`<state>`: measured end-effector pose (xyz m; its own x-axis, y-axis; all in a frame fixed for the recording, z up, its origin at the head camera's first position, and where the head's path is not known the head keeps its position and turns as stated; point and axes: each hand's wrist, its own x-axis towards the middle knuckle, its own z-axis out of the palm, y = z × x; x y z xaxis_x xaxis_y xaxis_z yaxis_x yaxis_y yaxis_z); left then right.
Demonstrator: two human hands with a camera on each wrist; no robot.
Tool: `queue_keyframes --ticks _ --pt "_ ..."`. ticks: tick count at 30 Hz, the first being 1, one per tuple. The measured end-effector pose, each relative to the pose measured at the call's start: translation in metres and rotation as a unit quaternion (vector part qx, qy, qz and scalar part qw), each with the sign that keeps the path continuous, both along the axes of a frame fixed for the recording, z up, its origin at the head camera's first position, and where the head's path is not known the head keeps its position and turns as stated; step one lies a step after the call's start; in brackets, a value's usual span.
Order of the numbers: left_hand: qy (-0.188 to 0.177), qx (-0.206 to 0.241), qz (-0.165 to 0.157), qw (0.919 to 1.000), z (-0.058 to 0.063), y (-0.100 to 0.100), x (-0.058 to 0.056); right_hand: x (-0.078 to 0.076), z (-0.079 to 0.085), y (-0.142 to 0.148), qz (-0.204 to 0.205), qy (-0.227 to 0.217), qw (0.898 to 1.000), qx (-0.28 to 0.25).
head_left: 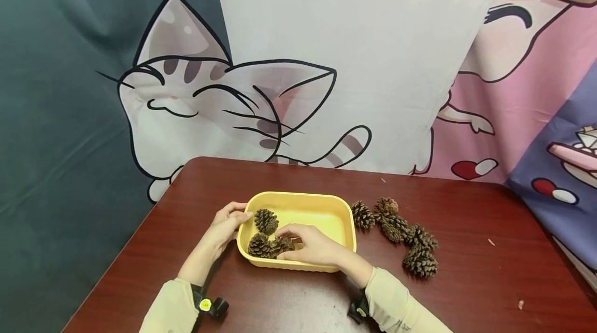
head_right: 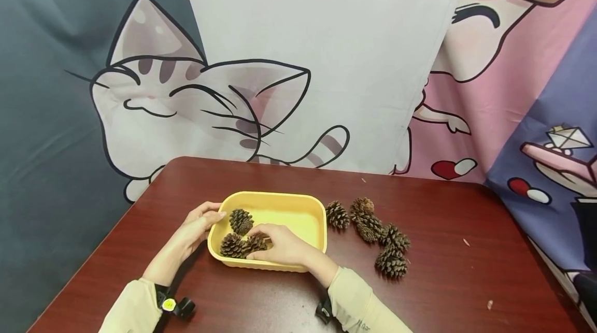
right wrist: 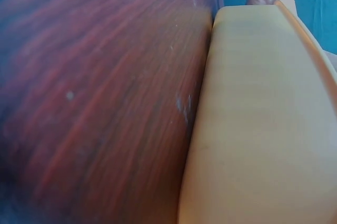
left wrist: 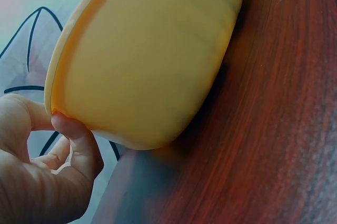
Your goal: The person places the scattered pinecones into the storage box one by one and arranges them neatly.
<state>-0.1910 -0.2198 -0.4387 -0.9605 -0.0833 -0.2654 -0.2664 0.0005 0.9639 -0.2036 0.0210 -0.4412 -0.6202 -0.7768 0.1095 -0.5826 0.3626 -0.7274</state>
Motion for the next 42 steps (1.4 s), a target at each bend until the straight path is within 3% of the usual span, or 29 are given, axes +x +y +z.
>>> queue_keyframes --ticks 14,22,32,42 --pt "0.001 0.000 -0.001 1.0000 -0.002 0.000 0.000 0.003 0.004 0.006 -0.016 -0.016 1.000 -0.010" --pt "0.001 -0.002 -0.005 1.0000 -0.004 0.004 0.000 0.005 0.012 0.019 -0.053 -0.028 0.997 -0.047" --pt "0.005 0.007 -0.001 1.0000 -0.001 0.000 0.002 0.012 0.041 0.073 -0.065 -0.013 0.996 -0.065" --pt "0.003 0.002 -0.006 1.0000 -0.001 -0.002 0.000 0.022 0.036 0.125 -0.111 0.023 0.993 -0.045"
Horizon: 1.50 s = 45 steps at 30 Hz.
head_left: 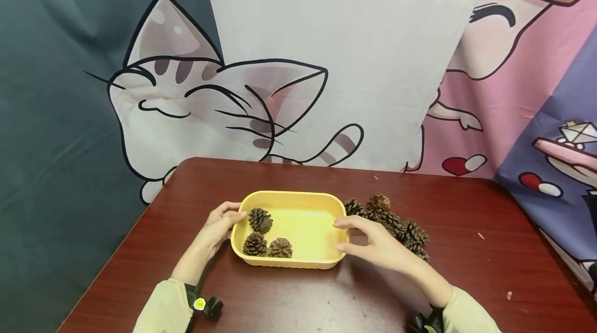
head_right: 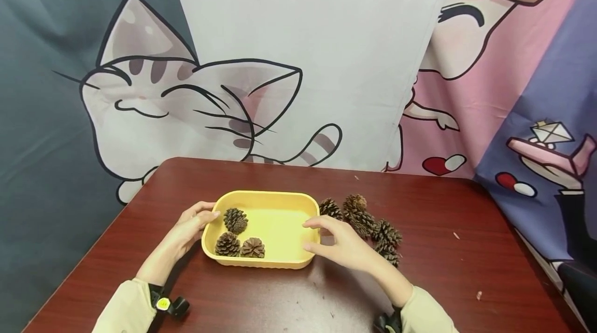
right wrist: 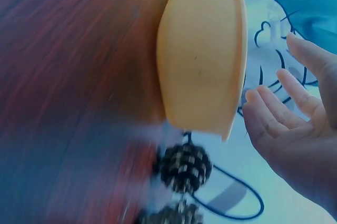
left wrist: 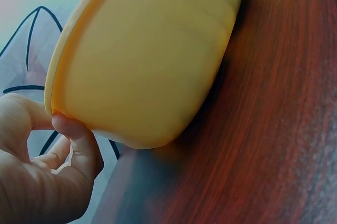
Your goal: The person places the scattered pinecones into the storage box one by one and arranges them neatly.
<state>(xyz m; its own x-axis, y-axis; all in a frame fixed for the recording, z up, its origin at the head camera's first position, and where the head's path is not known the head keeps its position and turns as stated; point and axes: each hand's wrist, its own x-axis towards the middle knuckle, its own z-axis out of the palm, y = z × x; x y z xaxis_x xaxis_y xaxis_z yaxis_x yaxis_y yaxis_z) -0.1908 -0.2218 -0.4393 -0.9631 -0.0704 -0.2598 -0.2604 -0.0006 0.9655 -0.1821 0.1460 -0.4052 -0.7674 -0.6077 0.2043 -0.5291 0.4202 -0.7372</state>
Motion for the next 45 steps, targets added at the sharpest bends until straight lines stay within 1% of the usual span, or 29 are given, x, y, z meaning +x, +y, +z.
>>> queue_keyframes --ticks 6,9,15,19,24,27,31,35,38,44,45 --pt "-0.001 0.004 -0.006 1.0000 0.000 -0.001 0.000 0.008 0.000 0.032 -0.046 0.011 0.998 0.031" --pt "0.000 0.006 -0.010 0.9999 0.002 -0.002 0.001 0.014 0.001 0.049 -0.077 0.042 0.995 0.051" --pt "0.001 0.005 -0.021 0.9998 0.003 -0.003 0.000 0.027 -0.002 0.081 -0.112 0.070 0.990 0.048" --pt "0.000 0.005 -0.021 0.9998 0.005 -0.005 0.001 0.031 -0.008 0.093 -0.131 0.095 0.986 0.042" --pt "0.001 0.003 -0.024 0.9997 0.005 -0.004 0.001 0.035 -0.012 0.103 -0.171 0.091 0.980 0.048" --pt "0.001 0.002 -0.023 0.9997 0.005 -0.003 0.000 0.037 -0.013 0.106 -0.177 0.096 0.978 0.049" --pt "0.000 0.004 -0.021 0.9998 0.004 -0.002 0.000 0.037 -0.015 0.109 -0.178 0.126 0.975 0.044" --pt "0.003 0.003 -0.020 0.9998 0.004 -0.002 0.001 0.038 -0.017 0.112 -0.193 0.159 0.967 0.042" --pt "0.004 0.001 -0.019 0.9998 0.004 -0.002 0.001 0.039 -0.021 0.114 -0.206 0.175 0.961 0.050" --pt "0.003 0.002 -0.019 0.9998 0.003 -0.002 0.002 0.039 -0.034 0.119 -0.188 0.181 0.965 0.035" --pt "0.004 0.002 -0.017 0.9998 0.003 -0.002 0.002 0.038 -0.037 0.119 -0.183 0.191 0.964 0.035"
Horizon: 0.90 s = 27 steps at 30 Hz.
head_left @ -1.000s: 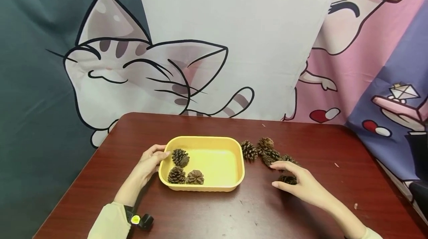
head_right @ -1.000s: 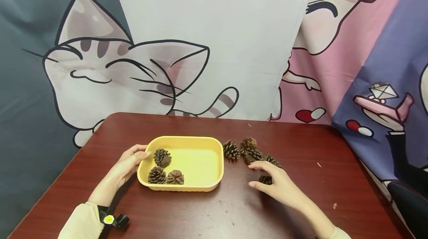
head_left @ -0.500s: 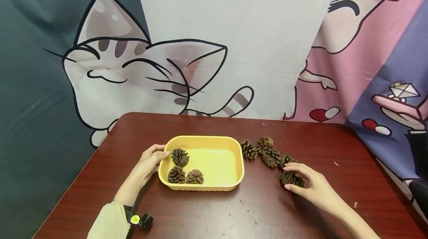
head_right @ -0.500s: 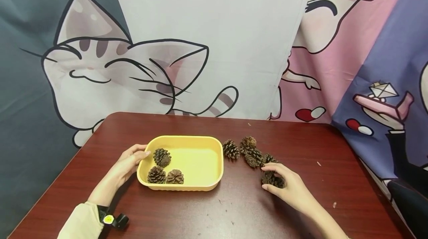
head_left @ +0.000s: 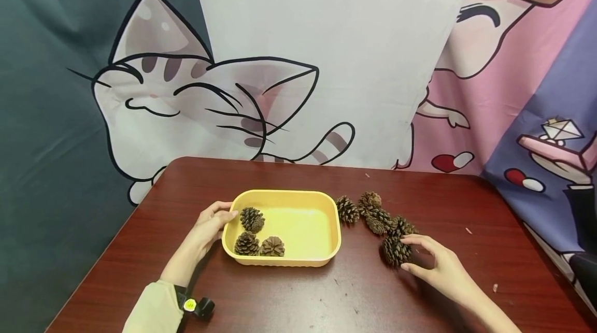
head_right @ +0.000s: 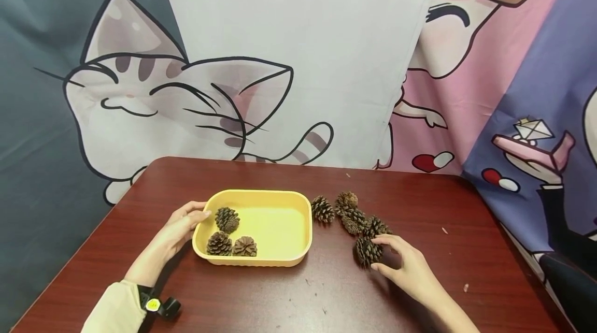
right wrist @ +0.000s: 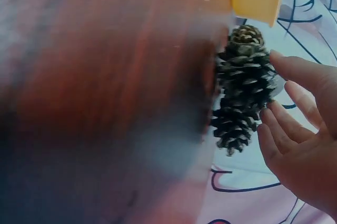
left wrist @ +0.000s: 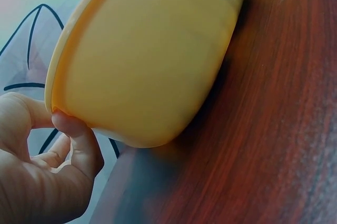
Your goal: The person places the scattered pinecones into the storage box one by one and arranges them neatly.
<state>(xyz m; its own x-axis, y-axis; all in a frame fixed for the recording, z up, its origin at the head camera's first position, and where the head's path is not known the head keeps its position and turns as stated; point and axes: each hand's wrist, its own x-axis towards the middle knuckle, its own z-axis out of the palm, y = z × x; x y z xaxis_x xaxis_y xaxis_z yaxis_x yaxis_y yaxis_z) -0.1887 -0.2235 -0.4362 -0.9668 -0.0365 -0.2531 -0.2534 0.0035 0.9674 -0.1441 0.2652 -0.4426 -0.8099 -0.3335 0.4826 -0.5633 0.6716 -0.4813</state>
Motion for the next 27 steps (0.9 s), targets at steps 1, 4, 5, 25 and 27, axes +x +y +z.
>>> queue_keyframes --ticks 1,4,5,25,27 --pt "0.000 -0.001 0.000 1.0000 0.000 0.000 0.000 -0.001 -0.003 0.000 0.001 0.011 1.000 0.008" --pt "-0.002 0.000 0.002 1.0000 -0.001 0.000 0.001 -0.002 -0.009 -0.002 -0.007 0.040 0.998 0.040" --pt "-0.002 0.001 0.003 1.0000 -0.001 0.000 0.001 -0.003 -0.010 -0.002 -0.009 0.048 0.998 0.049" --pt "0.003 0.007 0.001 1.0000 0.000 0.000 0.000 -0.003 -0.013 -0.003 -0.003 0.021 0.999 0.047" --pt "0.002 0.007 0.001 1.0000 0.000 0.000 0.000 -0.003 -0.013 -0.003 0.003 0.023 0.999 0.040"
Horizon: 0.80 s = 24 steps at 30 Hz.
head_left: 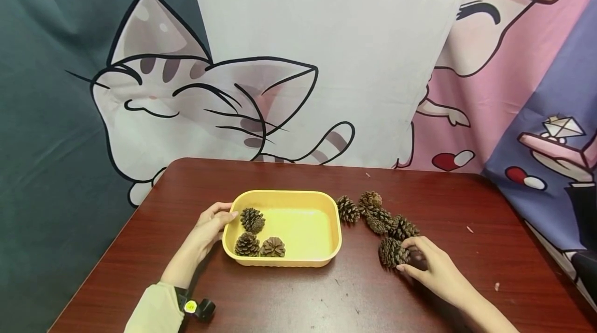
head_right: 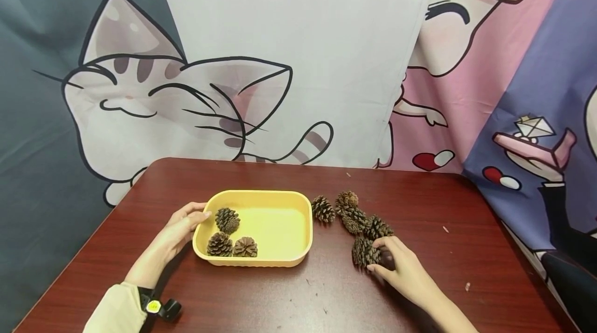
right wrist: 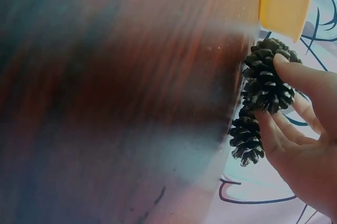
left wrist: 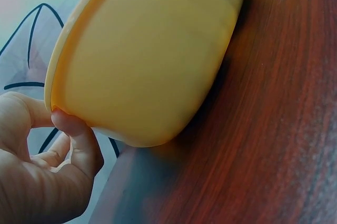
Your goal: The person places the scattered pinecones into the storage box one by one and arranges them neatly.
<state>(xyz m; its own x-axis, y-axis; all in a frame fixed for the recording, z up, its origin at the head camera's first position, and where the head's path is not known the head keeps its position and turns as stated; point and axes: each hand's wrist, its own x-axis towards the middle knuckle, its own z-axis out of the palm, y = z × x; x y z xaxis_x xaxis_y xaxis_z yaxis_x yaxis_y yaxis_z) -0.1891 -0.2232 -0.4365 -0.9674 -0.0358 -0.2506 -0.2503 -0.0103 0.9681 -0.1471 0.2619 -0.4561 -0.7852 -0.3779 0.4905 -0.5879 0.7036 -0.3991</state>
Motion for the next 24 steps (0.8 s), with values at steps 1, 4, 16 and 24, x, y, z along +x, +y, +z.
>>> queue_keyframes --ticks 1,4,16,24 --pt "0.000 0.000 0.001 1.0000 0.000 0.000 0.000 0.000 0.000 0.000 0.004 0.001 1.000 -0.003" --pt "0.000 0.001 0.002 1.0000 0.000 0.000 0.001 -0.001 0.000 -0.001 0.019 0.001 1.000 -0.011" --pt "0.002 0.003 0.005 1.0000 -0.001 -0.002 0.001 -0.004 0.018 -0.015 0.045 0.003 0.998 -0.034" --pt "0.003 0.003 -0.001 1.0000 -0.002 -0.001 0.000 -0.008 0.035 -0.034 0.057 -0.025 0.997 -0.050"
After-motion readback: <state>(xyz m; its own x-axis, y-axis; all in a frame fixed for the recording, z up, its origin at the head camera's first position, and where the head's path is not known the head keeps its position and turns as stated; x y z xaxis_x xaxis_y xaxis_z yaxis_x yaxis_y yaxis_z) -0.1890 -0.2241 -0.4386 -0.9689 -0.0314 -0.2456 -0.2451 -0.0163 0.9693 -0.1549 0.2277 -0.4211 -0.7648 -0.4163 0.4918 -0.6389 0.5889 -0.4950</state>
